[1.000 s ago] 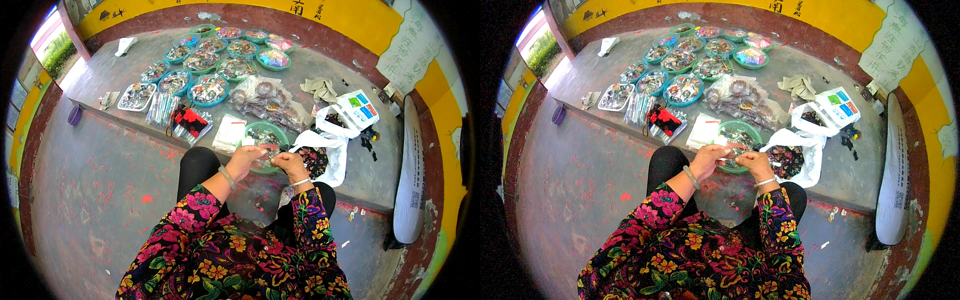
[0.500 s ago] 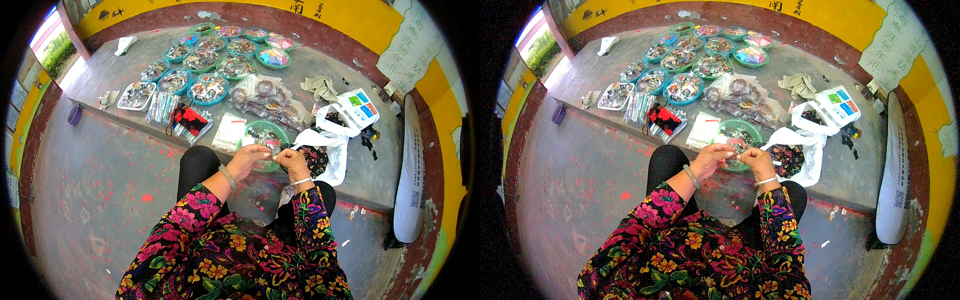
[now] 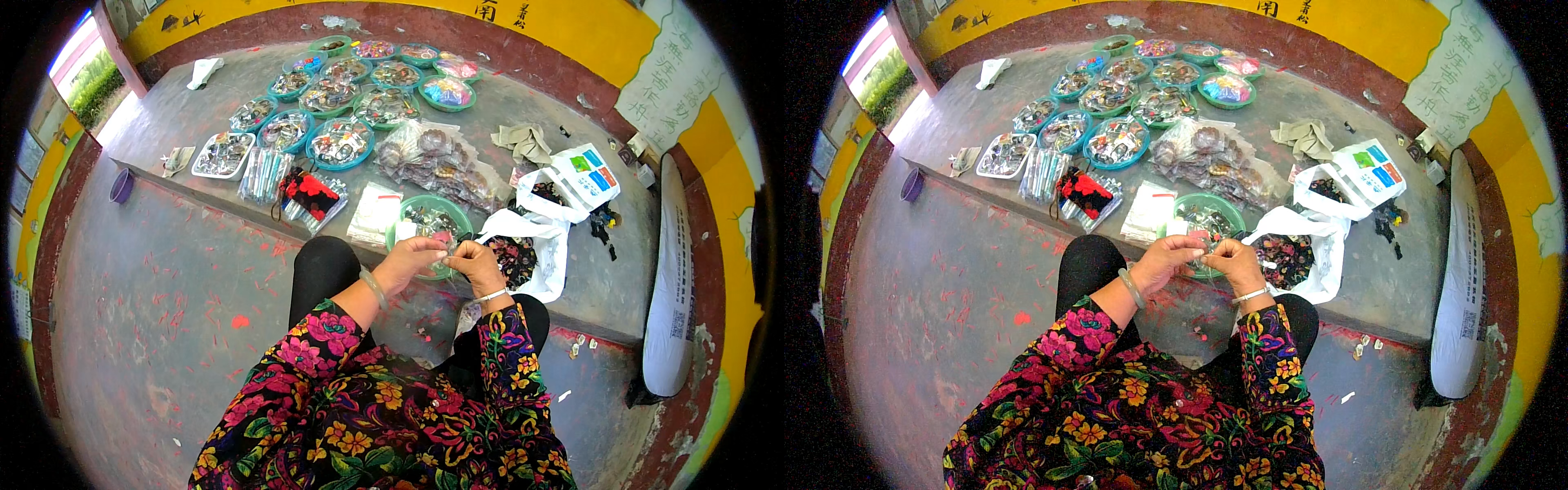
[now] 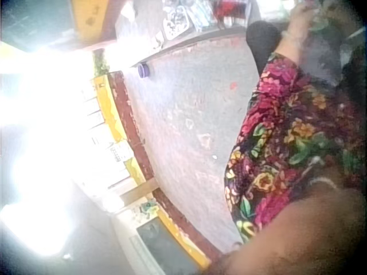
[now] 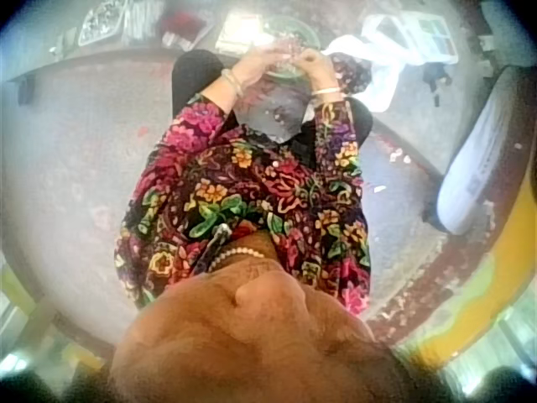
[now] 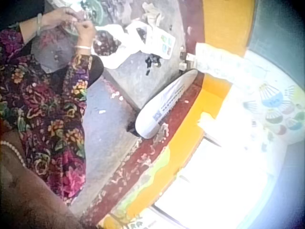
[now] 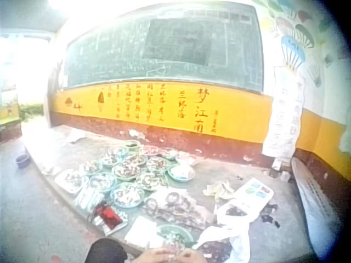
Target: The person sits on the floor and assembles small keychains by hand. They pick up metal rings and small decorative charms, link them together, and place the finished items into a green plastic bowl. The workspace is cluttered with various components and pre-packaged items.
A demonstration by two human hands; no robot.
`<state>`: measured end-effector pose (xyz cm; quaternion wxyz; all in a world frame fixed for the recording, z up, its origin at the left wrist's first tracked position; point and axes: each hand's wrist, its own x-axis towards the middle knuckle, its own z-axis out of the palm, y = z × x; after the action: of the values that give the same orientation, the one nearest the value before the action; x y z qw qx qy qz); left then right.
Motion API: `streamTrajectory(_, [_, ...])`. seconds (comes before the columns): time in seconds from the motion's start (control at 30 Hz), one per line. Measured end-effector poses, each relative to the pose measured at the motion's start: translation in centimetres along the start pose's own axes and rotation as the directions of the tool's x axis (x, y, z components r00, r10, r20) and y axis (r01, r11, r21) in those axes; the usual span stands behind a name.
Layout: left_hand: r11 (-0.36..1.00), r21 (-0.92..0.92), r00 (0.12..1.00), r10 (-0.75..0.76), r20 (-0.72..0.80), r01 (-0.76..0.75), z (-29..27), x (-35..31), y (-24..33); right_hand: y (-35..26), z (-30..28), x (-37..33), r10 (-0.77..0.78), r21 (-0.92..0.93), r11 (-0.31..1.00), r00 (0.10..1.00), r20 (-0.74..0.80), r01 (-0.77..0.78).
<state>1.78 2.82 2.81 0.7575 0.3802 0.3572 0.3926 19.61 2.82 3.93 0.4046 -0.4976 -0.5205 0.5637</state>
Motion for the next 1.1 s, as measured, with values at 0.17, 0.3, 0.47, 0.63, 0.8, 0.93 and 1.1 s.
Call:
streamTrajectory(0.17, [0.994,-0.106,0.998,-0.01,-0.054,0.004,0.3,-0.4,1.1,-0.1,0.0,0.0,-0.027,-0.081,0.996,0.999,0.024,0.029])
streamTrajectory(0.3, [0.999,-0.048,1.0,-0.006,-0.013,0.006,-0.7,-0.2,0.8,0.1,-0.3,0.1,-0.05,-0.187,0.98,0.996,0.073,0.063])
streamTrajectory(0.47, [0.982,0.037,0.975,-0.188,0.119,0.185,-1.4,-0.4,1.7,-0.8,-1.2,-0.3,0.013,-0.353,0.932,0.965,0.26,0.082])
streamTrajectory(0.63, [0.938,0.263,0.904,-0.3,0.303,0.223,-2.2,-0.2,0.4,-0.9,-1.1,-0.7,0.113,-0.376,0.924,0.882,0.458,0.077])
streamTrajectory(0.8, [0.941,0.285,0.969,-0.222,0.111,0.183,-1.2,-0.2,0.5,-0.5,-1.5,-0.5,0.035,-0.243,0.968,0.919,0.392,0.067])
streamTrajectory(0.93, [0.99,-0.076,0.989,-0.126,-0.07,0.121,-1.3,-0.2,1.5,-0.5,-2.3,-0.1,0.042,0.24,0.967,0.986,0.162,-0.081])
streamTrajectory(1.1, [0.981,-0.16,0.992,-0.115,-0.048,0.106,-1.3,-0.2,1.3,-0.4,-2.6,-0.1,0.077,0.206,0.973,0.986,0.149,-0.107])
